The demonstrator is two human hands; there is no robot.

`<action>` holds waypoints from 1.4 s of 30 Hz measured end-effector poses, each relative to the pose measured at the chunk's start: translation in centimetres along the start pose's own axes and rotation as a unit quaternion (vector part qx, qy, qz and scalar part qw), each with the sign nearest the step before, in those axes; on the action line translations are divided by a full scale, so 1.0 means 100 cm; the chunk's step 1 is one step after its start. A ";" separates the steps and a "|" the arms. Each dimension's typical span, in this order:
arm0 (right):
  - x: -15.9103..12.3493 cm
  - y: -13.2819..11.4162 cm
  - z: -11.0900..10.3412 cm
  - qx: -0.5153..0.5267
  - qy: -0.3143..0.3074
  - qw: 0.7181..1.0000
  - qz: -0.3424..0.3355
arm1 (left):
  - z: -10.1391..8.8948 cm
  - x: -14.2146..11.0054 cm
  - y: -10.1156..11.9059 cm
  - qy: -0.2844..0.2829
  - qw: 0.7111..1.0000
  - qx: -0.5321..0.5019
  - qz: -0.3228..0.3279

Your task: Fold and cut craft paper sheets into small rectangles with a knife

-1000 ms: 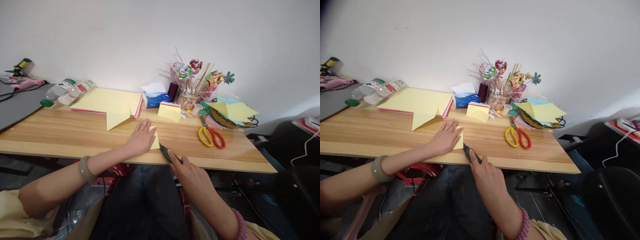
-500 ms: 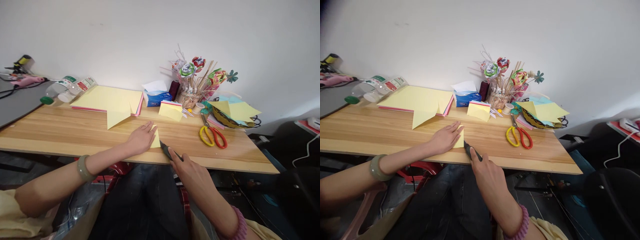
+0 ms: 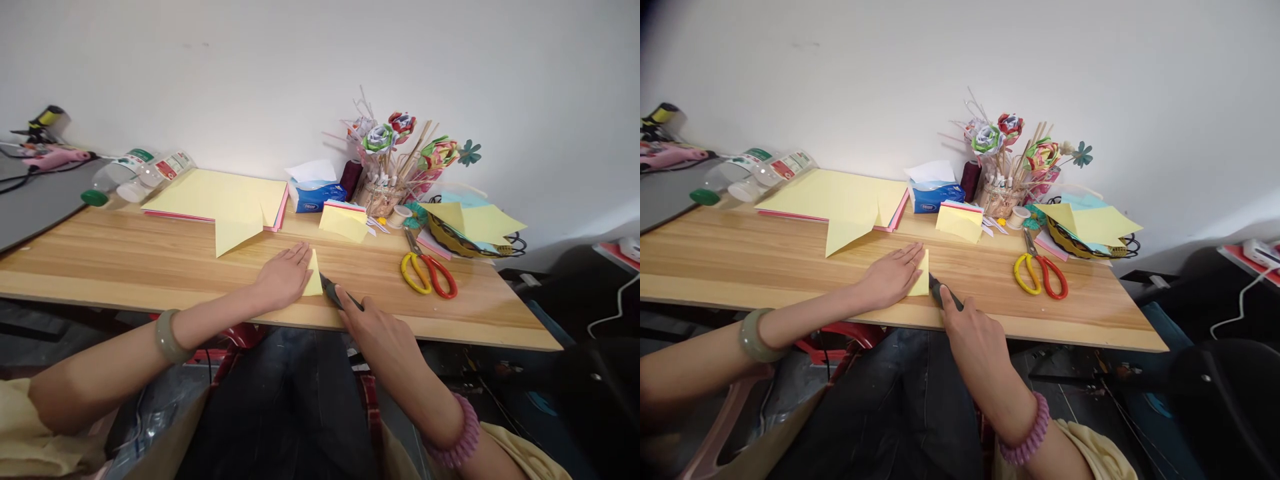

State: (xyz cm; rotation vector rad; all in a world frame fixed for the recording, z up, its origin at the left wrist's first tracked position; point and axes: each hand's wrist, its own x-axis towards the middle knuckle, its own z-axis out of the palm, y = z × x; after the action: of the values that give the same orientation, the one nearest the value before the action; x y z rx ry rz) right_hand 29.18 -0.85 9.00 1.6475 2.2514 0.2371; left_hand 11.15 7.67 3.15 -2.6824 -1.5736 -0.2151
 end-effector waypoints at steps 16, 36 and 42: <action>0.019 0.000 -0.011 0.000 0.004 1.000 0.003 | -0.001 0.000 0.002 -0.002 1.000 -0.005 0.002; 0.040 0.004 -0.013 -0.005 0.031 0.999 -0.010 | 0.003 0.001 0.001 0.013 0.999 -0.033 -0.002; 0.056 0.007 -0.011 -0.005 0.053 0.999 0.010 | 0.003 -0.001 0.001 0.018 0.998 -0.055 0.000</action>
State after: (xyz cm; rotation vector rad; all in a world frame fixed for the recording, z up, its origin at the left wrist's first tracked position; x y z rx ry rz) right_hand 27.92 4.78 9.25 1.6897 2.3071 0.3471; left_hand 11.23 7.50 2.89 -2.7426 -1.5983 -0.3591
